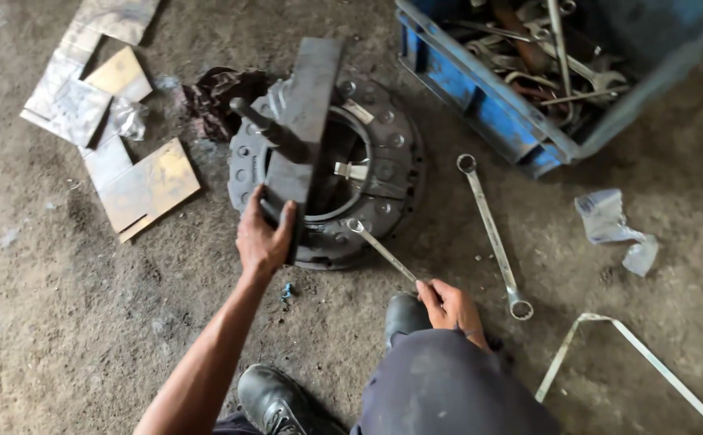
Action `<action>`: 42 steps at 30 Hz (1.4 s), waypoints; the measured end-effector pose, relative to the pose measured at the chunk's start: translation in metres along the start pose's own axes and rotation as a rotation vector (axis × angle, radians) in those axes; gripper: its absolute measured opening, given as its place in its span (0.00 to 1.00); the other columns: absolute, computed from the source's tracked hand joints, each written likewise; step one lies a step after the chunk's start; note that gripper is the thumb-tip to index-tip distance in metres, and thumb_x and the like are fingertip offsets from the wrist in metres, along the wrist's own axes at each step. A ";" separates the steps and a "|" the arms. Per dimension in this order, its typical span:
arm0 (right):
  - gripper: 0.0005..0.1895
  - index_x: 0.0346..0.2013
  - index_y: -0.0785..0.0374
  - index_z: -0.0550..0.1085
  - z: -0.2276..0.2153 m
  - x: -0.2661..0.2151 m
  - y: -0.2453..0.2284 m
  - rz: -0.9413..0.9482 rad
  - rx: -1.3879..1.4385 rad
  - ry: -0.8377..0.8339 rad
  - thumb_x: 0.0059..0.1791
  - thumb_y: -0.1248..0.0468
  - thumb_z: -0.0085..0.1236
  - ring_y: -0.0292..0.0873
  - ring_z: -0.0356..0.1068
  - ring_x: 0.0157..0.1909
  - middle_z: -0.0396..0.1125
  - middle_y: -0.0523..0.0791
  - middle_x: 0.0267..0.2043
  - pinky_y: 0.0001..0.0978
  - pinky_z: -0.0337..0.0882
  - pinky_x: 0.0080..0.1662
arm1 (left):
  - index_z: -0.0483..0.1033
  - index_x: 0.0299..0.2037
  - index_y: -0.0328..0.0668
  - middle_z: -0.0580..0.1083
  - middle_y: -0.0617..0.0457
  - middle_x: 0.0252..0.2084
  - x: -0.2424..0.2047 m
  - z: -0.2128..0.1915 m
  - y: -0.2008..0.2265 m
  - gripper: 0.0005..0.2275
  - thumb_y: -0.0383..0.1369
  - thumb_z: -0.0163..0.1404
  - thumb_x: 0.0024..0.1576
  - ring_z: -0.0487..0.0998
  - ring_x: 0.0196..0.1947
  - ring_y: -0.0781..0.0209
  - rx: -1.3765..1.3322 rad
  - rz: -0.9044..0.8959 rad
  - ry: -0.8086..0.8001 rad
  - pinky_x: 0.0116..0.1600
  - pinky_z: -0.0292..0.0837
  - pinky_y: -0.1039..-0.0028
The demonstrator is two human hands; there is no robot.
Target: Repairing and adjusting a heavy vehicle clutch pressure plate assembly using wrenches and a metal jig.
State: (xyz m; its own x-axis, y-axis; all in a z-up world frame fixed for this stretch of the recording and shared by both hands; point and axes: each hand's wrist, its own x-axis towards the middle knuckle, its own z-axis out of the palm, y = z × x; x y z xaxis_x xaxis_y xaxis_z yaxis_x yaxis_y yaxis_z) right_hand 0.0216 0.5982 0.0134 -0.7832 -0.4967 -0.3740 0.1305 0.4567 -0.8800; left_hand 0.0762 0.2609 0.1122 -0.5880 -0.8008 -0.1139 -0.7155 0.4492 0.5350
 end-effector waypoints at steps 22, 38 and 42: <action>0.22 0.29 0.60 0.79 -0.051 0.050 -0.035 -0.106 -0.485 0.026 0.52 0.46 0.53 0.50 0.72 0.22 0.70 0.50 0.21 0.42 0.66 0.27 | 0.62 0.69 0.43 0.71 0.40 0.62 -0.003 0.006 -0.001 0.35 0.55 0.51 0.56 0.74 0.59 0.39 0.068 0.041 0.070 0.59 0.69 0.54; 0.24 0.26 0.62 0.80 -0.033 0.046 -0.031 -0.049 -0.605 -0.057 0.50 0.45 0.55 0.44 0.66 0.21 0.67 0.49 0.17 0.40 0.65 0.29 | 0.63 0.67 0.34 0.74 0.38 0.46 -0.001 0.007 -0.013 0.33 0.52 0.51 0.59 0.77 0.45 0.40 -0.009 0.188 0.134 0.49 0.72 0.55; 0.23 0.25 0.66 0.76 -0.043 0.020 0.018 0.108 -0.307 0.025 0.53 0.50 0.56 0.34 0.56 0.18 0.61 0.42 0.14 0.34 0.55 0.23 | 0.62 0.68 0.35 0.74 0.39 0.46 -0.003 0.000 -0.008 0.34 0.52 0.51 0.58 0.77 0.45 0.40 -0.020 0.152 0.086 0.50 0.71 0.56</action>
State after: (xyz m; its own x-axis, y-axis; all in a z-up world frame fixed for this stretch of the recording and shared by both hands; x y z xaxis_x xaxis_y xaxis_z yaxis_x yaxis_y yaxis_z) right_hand -0.0180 0.6284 0.0027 -0.7898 -0.4171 -0.4497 0.0272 0.7086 -0.7051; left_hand 0.0837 0.2598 0.1084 -0.6539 -0.7554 0.0418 -0.6125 0.5609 0.5569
